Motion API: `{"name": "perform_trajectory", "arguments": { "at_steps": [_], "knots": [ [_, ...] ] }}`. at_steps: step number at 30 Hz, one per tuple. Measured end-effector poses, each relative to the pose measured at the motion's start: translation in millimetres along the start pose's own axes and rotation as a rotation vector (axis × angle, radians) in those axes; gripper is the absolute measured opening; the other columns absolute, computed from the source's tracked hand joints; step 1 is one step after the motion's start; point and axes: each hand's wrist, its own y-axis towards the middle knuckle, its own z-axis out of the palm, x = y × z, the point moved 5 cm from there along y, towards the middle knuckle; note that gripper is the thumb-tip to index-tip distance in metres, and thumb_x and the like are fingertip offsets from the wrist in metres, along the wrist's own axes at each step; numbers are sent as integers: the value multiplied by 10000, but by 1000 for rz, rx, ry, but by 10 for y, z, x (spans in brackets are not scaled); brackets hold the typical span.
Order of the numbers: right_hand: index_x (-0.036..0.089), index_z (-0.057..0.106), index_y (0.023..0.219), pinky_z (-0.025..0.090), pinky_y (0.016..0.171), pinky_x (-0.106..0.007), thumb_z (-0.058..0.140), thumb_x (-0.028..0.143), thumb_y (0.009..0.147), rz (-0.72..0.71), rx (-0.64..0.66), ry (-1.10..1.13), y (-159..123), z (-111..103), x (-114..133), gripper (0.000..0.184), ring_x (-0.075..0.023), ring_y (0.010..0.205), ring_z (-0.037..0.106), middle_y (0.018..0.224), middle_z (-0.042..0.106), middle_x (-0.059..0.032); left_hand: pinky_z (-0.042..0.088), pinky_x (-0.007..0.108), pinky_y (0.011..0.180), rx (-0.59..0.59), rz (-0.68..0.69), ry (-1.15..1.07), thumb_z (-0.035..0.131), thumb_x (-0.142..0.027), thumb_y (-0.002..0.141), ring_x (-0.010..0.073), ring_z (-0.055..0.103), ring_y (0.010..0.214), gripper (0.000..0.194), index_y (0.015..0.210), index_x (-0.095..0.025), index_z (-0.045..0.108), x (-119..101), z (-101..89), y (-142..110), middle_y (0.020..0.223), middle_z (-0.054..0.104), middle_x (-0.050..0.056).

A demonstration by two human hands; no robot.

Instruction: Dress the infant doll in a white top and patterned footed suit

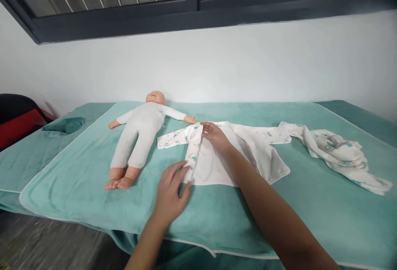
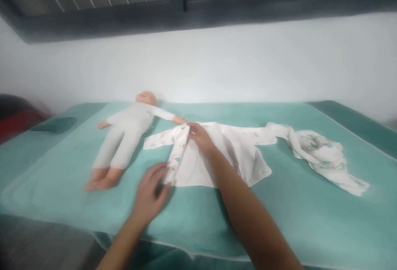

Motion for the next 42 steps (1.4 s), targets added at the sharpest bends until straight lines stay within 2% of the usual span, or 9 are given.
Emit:
{"name": "perform_trajectory", "arguments": {
  "at_steps": [6, 10, 15, 24, 28, 32, 37, 40, 42],
  "knots": [
    [234, 631, 1055, 477, 963, -369, 706, 118, 592, 95, 162, 288, -65, 102, 20, 483, -223, 1113, 615, 1145, 683, -49, 470, 434, 997, 97, 25, 88, 457, 6, 821, 244, 519, 1248, 606, 1331, -304, 567, -103, 99, -86, 1393, 534, 74],
    [240, 651, 1049, 488, 892, -342, 703, 119, 600, 69, 194, 294, -83, 123, 31, 469, -203, 987, 633, 1013, 685, -14, 491, 432, 917, 51, -47, 150, 507, -6, 822, 262, 564, 1184, 487, 1179, -292, 671, -49, 135, 4, 1340, 581, 69],
    [247, 653, 1021, 499, 857, -362, 712, 202, 625, 11, 120, 156, -90, 110, 16, 403, -223, 958, 632, 998, 686, -15, 492, 387, 876, -57, -199, 65, 558, -206, 927, 233, 622, 1076, 146, 989, -218, 690, -1, 137, 57, 1196, 647, 80],
    [246, 702, 927, 461, 904, -377, 676, 355, 706, -15, -71, -60, -99, 27, 114, 248, -243, 1021, 605, 1041, 701, -10, 489, 288, 737, -201, -411, -115, 458, -331, 988, 164, 631, 800, 256, 871, -182, 629, 37, -15, -5, 852, 666, 31],
    [239, 712, 843, 455, 913, -374, 679, 387, 733, 27, -117, -64, -80, -8, 99, 187, -240, 997, 605, 970, 712, -12, 501, 288, 666, -316, -572, -99, 490, -362, 963, 169, 623, 723, 223, 963, -182, 622, 135, -51, -105, 815, 668, 24],
    [235, 713, 839, 491, 851, -351, 677, 401, 747, 76, -149, -13, -80, -51, 49, 193, -233, 957, 621, 958, 716, -26, 529, 329, 823, -336, -464, -68, 456, -252, 964, 193, 639, 926, 223, 1075, -186, 638, 117, -46, -105, 988, 664, 64],
    [232, 682, 992, 514, 623, -313, 648, 437, 772, 151, -133, 125, -107, -75, 13, 303, -172, 672, 634, 828, 694, -25, 514, 390, 895, -190, -248, 73, 509, -223, 938, 231, 598, 1075, 256, 1140, -201, 665, 30, 60, -11, 1157, 599, 104],
    [228, 661, 1026, 527, 632, -306, 661, 422, 765, 170, -123, 184, -134, -80, 29, 325, -154, 636, 651, 804, 689, -19, 493, 473, 920, -91, -253, 217, 628, -294, 875, 301, 577, 1127, 375, 1233, -183, 621, 37, 152, 21, 1228, 596, 136],
    [230, 656, 1029, 541, 700, -311, 698, 370, 739, 155, -113, 214, -151, -81, 42, 325, -168, 731, 692, 879, 712, -27, 483, 500, 920, -57, -286, 286, 637, -259, 845, 328, 570, 1141, 452, 1284, -162, 585, 54, 193, 26, 1261, 586, 159]
  ]
}}
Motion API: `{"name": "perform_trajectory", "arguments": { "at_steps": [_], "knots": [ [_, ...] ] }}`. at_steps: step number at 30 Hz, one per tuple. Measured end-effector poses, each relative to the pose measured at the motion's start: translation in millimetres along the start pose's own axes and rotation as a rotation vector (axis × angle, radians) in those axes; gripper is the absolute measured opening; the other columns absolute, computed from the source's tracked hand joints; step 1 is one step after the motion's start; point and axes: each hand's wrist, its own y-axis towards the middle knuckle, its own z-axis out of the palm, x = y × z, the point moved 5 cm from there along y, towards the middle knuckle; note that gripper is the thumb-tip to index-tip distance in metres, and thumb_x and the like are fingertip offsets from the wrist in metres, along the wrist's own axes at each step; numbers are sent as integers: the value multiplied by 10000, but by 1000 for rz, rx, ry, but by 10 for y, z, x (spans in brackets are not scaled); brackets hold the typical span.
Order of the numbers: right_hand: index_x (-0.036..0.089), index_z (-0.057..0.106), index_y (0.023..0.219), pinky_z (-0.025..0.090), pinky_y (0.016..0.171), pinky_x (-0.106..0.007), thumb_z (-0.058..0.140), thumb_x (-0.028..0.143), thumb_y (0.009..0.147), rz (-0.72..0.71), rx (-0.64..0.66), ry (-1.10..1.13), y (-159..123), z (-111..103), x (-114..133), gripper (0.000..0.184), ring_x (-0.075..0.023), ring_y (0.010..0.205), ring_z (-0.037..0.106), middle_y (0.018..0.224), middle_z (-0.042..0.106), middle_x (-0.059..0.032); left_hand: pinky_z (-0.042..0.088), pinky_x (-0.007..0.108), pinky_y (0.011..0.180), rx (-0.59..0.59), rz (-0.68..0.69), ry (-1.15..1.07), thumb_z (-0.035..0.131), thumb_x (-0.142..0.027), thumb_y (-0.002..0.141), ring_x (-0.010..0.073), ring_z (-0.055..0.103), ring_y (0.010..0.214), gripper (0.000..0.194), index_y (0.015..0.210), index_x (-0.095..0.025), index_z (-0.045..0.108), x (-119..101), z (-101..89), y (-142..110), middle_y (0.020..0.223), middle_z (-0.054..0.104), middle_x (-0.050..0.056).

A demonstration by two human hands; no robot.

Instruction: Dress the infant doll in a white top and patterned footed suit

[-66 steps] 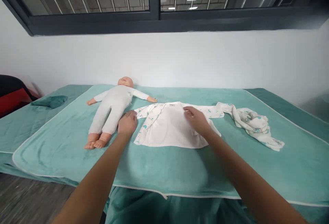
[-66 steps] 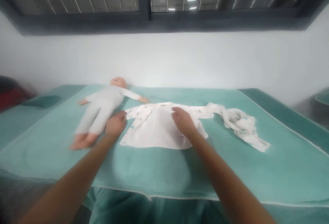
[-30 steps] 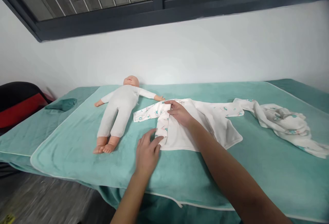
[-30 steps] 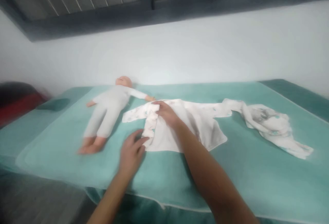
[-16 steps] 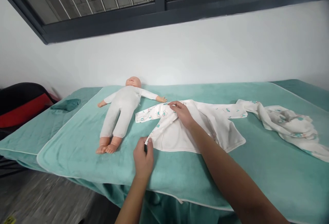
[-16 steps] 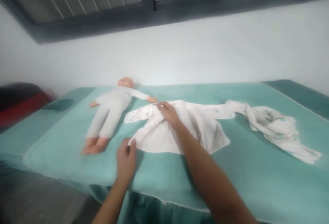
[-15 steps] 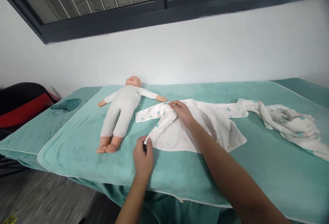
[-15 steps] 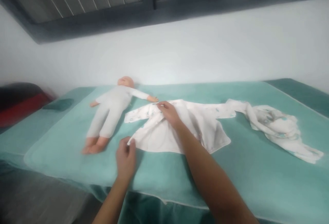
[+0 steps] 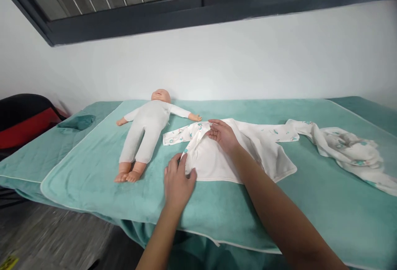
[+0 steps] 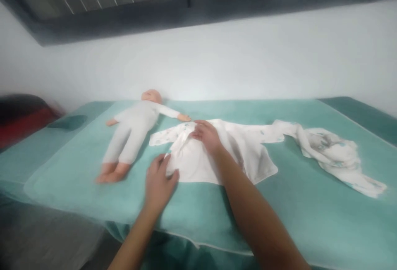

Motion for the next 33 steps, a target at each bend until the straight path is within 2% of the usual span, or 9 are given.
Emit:
{"name": "perform_trajectory", "arguments": {
  "at_steps": [5, 8, 12, 17, 20, 22, 26, 30, 33],
  "knots": [
    [238, 660, 1051, 508, 954, -382, 726, 239, 699, -150, 187, -74, -21, 91, -3, 357, -230, 1152, 644, 1223, 696, -65, 469, 478, 917, -82, -75, 20, 576, -204, 863, 315, 575, 1108, 347, 1202, -162, 632, 27, -5, -3, 1216, 595, 152],
    [234, 670, 1079, 425, 1091, -426, 688, 186, 708, -245, 276, -244, -17, 153, -46, 374, -224, 1211, 613, 1243, 690, -67, 466, 473, 917, -135, -87, -2, 566, -235, 887, 301, 573, 1067, 204, 1049, -159, 665, 39, -40, -2, 1142, 602, 143],
    [256, 653, 1196, 373, 1145, -444, 556, 163, 789, -335, 343, -479, -29, 204, -107, 428, -210, 1292, 553, 1338, 635, -39, 485, 414, 841, -184, -174, -124, 520, -275, 932, 251, 591, 932, 140, 892, -176, 609, 109, -90, -27, 959, 612, 98],
    [294, 534, 1409, 240, 1219, -438, 520, 221, 869, -389, 386, -784, -94, 283, -164, 546, -208, 1454, 361, 1530, 463, -8, 494, 343, 734, -269, -406, -304, 494, -324, 954, 202, 608, 787, 184, 1051, -186, 569, 248, -129, -112, 847, 631, 41],
    [270, 426, 1500, 182, 1225, -465, 507, 318, 927, -422, 430, -1028, -138, 366, -195, 580, -228, 1504, 251, 1591, 362, -39, 509, 344, 798, -309, -402, -336, 470, -318, 963, 205, 618, 900, 222, 1111, -176, 555, 246, -148, -117, 972, 625, 74],
    [250, 382, 1524, 173, 1215, -494, 472, 369, 959, -433, 441, -1166, -158, 407, -208, 584, -244, 1508, 239, 1609, 320, -68, 507, 366, 854, -306, -326, -311, 507, -330, 947, 225, 603, 994, 215, 1089, -177, 556, 206, -153, -92, 1045, 603, 93],
    [203, 395, 1511, 166, 1200, -517, 396, 390, 996, -454, 302, -1307, -157, 396, -178, 547, -266, 1508, 231, 1619, 285, -118, 486, 446, 934, -253, -169, -209, 611, -329, 882, 275, 568, 1085, 284, 1107, -165, 559, 123, -131, -38, 1099, 574, 118],
    [134, 425, 1481, 187, 1183, -526, 353, 384, 1006, -364, 47, -1378, -117, 198, -184, 541, -300, 1489, 268, 1584, 342, -187, 509, 418, 870, -254, -199, -198, 496, -229, 927, 251, 585, 997, 201, 1109, -163, 549, 156, -115, -42, 1036, 584, 108],
    [119, 422, 1481, 149, 1197, -526, 365, 448, 1000, -330, -28, -1446, -120, -29, -196, 586, -299, 1490, 268, 1582, 339, -195, 511, 399, 879, -317, -220, -224, 460, -164, 917, 236, 583, 1004, 207, 1104, -177, 548, 186, -146, -69, 1037, 575, 95]
  ]
}}
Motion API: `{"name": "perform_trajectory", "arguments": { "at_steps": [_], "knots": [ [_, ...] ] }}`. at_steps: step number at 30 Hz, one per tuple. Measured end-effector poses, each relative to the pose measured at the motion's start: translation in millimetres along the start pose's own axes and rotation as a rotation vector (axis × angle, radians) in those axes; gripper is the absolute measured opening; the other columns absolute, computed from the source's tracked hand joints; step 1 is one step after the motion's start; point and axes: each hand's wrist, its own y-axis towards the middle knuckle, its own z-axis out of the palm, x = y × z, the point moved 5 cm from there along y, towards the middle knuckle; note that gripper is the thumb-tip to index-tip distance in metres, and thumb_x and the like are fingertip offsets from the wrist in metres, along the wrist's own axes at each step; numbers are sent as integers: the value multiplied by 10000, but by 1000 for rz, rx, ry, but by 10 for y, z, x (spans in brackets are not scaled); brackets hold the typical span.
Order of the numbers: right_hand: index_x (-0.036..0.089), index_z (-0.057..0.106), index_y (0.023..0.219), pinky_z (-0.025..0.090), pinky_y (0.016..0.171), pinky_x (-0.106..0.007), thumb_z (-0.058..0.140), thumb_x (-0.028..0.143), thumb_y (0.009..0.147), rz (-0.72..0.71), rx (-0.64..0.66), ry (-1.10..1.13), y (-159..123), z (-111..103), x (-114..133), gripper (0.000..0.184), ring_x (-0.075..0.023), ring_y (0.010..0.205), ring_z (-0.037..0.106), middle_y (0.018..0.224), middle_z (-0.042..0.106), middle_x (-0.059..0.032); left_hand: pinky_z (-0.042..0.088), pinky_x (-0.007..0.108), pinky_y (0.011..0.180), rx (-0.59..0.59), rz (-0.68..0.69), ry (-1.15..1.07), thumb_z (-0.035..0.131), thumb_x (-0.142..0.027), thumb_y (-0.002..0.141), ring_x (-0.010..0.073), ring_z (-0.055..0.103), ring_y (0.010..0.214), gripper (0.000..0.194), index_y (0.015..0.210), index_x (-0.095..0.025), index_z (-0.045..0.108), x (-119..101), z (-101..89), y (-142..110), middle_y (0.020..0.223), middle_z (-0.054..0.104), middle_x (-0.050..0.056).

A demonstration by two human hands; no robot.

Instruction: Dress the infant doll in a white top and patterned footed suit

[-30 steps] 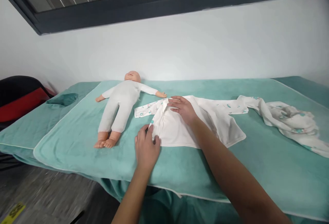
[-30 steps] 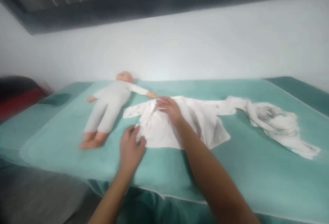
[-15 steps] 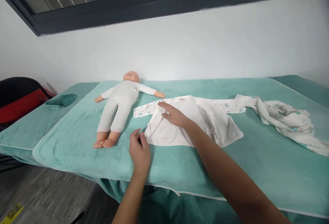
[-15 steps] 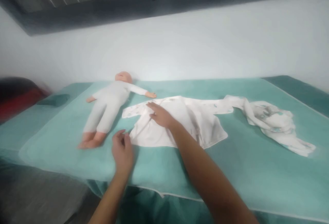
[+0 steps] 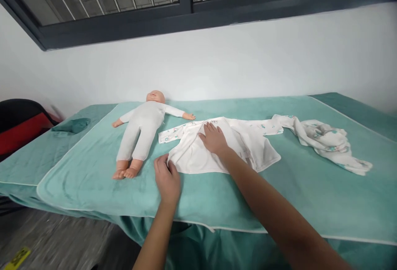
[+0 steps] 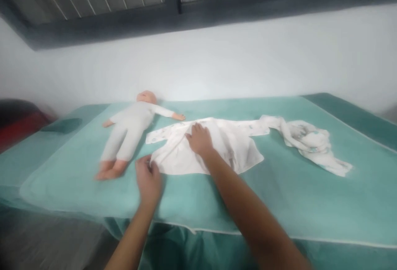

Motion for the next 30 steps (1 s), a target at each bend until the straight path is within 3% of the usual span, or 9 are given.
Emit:
{"name": "perform_trajectory", "arguments": {
  "at_steps": [6, 11, 14, 16, 18, 22, 30],
  "knots": [
    [46, 400, 1487, 210, 1189, -489, 340, 472, 994, 99, -1, -111, -117, -225, -501, 655, -313, 1496, 248, 1587, 305, -225, 478, 438, 967, 28, 101, 15, 404, -12, 804, 258, 545, 1119, 371, 1081, -180, 585, -16, -34, -21, 1162, 551, 119],
    [-2, 363, 1501, 197, 1198, -465, 306, 471, 1000, 85, 17, -144, -218, -304, -533, 691, -315, 1502, 228, 1600, 269, -233, 468, 447, 917, 35, 232, 26, 416, 11, 778, 262, 574, 1070, 318, 928, -187, 615, -111, -89, -58, 1070, 644, 93],
    [19, 363, 1507, 188, 1193, -500, 318, 490, 993, 94, 38, -170, -315, -300, -495, 698, -331, 1499, 226, 1601, 271, -222, 407, 488, 994, 72, 440, 67, 447, -17, 815, 269, 587, 1124, 258, 889, -196, 616, -286, -104, -118, 1044, 697, 69],
    [49, 363, 1515, 169, 1199, -503, 325, 506, 989, 83, 52, -189, -389, -300, -476, 697, -320, 1503, 218, 1607, 270, -201, 374, 486, 1051, 181, 629, 54, 465, -40, 829, 250, 600, 1127, 254, 936, -199, 631, -411, -62, -187, 1069, 710, 61],
    [66, 349, 1526, 145, 1208, -495, 316, 521, 989, 58, 67, -214, -470, -303, -452, 704, -306, 1508, 209, 1613, 262, -187, 423, 426, 1000, 303, 737, 26, 474, -62, 838, 220, 628, 1025, 263, 995, -189, 643, -476, -8, -244, 1028, 719, 59],
    [49, 330, 1533, 141, 1213, -494, 266, 526, 999, 15, 104, -278, -666, -320, -357, 719, -299, 1515, 193, 1613, 256, -193, 463, 361, 779, 387, 667, 68, 491, -122, 863, 208, 617, 831, 223, 991, -177, 666, -453, 63, -239, 873, 708, 52],
    [61, 322, 1540, 207, 1211, -496, 214, 514, 1015, -163, 149, -353, -1062, -378, -94, 702, -286, 1513, 210, 1623, 241, -156, 427, 364, 776, 458, 548, 168, 503, -189, 900, 217, 600, 825, 178, 947, -197, 674, -398, 170, -218, 820, 687, 42]
  ]
}}
